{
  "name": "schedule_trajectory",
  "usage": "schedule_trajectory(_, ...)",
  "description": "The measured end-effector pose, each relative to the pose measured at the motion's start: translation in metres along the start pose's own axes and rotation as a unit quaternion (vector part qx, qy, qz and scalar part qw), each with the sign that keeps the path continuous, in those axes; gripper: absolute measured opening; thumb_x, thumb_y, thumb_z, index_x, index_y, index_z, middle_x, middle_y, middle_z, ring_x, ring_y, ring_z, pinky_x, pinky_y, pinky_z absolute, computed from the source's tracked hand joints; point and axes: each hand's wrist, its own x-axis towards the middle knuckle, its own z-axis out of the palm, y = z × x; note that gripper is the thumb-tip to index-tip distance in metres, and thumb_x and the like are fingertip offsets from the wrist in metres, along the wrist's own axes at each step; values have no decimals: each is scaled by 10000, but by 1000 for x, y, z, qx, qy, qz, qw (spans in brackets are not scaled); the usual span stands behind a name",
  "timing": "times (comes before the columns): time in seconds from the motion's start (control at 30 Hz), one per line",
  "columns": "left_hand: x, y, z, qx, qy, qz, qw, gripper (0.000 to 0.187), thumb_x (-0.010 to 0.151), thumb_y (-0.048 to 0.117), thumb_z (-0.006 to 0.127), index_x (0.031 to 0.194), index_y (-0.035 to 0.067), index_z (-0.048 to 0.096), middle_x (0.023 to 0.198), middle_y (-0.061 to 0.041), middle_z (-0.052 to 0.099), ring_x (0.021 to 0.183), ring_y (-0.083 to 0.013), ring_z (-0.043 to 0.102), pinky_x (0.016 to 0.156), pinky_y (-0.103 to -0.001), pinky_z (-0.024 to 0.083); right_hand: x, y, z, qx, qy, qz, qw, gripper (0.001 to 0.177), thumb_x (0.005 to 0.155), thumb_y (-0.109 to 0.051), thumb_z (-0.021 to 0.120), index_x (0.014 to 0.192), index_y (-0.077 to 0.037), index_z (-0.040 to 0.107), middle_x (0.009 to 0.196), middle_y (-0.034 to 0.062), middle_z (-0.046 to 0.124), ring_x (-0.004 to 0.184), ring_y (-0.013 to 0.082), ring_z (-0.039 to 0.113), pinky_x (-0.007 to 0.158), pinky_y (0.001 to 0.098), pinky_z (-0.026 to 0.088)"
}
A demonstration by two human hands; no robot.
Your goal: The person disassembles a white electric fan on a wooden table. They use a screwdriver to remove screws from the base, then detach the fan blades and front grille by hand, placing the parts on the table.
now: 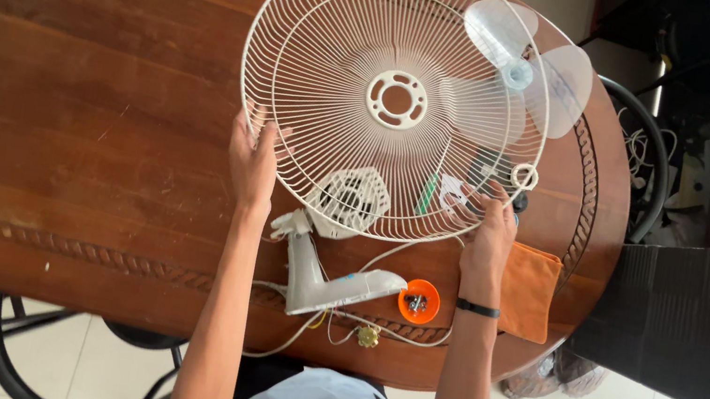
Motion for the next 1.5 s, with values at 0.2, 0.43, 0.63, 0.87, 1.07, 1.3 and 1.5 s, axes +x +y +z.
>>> schedule_trajectory(0.2, 32, -13, 3, -23, -41, -20, 999, 617, 988, 67, 555, 1565, 44, 337, 1556, -149, 483, 1185, -198, 665, 840, -340, 644, 43, 33, 29, 25, 11, 15, 1000, 396, 963, -85, 481, 1359, -67, 487, 1135, 166, 682, 866, 289, 754, 631, 369, 664)
schedule_trajectory(0.43, 82, -50, 10, 46, -94, -140, 985, 722, 1015, 135, 477, 1609, 181, 68, 1402, -182, 589, 1142, -287, 702, 719, -374, 690, 107, 81, 68, -6, 11, 6, 1000, 439, 1012, -66, 515, 1449, -88, 481, 1204, 138, 626, 890, 212, 650, 670, 347, 597)
schedule_trajectory(0.63, 137, -85, 8, 5, -84, -196, 977, 713, 1036, 115, 448, 1628, 258, 76, 1406, -207, 588, 1162, -355, 697, 732, -435, 690, 160, 112, 93, 39, -27, 75, 996, 499, 968, -28, 462, 1445, -107, 338, 1284, 152, 593, 1019, 288, 696, 789, 430, 661)
schedule_trajectory(0.87, 182, -135, 2, -7, -53, -241, 969, 728, 1049, 146, 438, 1615, 347, 27, 1497, -233, 480, 1228, -384, 641, 774, -478, 684, 208, 157, 104, 52, -49, 118, 990, 548, 980, -8, 462, 1477, -160, 287, 1326, 198, 564, 1086, 344, 676, 853, 471, 636)
schedule_trajectory(1.07, 202, -171, -4, 14, -32, -248, 968, 720, 1056, 167, 445, 1617, 352, 32, 1524, -245, 446, 1231, -381, 645, 763, -474, 637, 229, 187, 104, 84, -62, 137, 985, 522, 1004, -21, 461, 1468, -182, 283, 1394, 169, 528, 1131, 354, 662, 862, 467, 629)
schedule_trajectory(1.3, 211, -185, -5, 22, -27, -242, 970, 715, 1063, 189, 455, 1614, 342, 26, 1520, -246, 450, 1238, -364, 645, 755, -464, 638, 234, 194, 115, 76, -55, 134, 987, 528, 1000, -46, 471, 1473, -181, 280, 1444, 179, 510, 1175, 373, 648, 893, 473, 619)
schedule_trajectory(1.5, 207, -198, -2, 88, 0, -210, 974, 670, 1066, 227, 455, 1629, 224, 92, 1507, -259, 487, 1249, -363, 641, 798, -452, 629, 225, 184, 125, 42, -61, 137, 988, 553, 1017, -177, 555, 1494, -196, 275, 1430, 173, 523, 1234, 349, 616, 973, 440, 589)
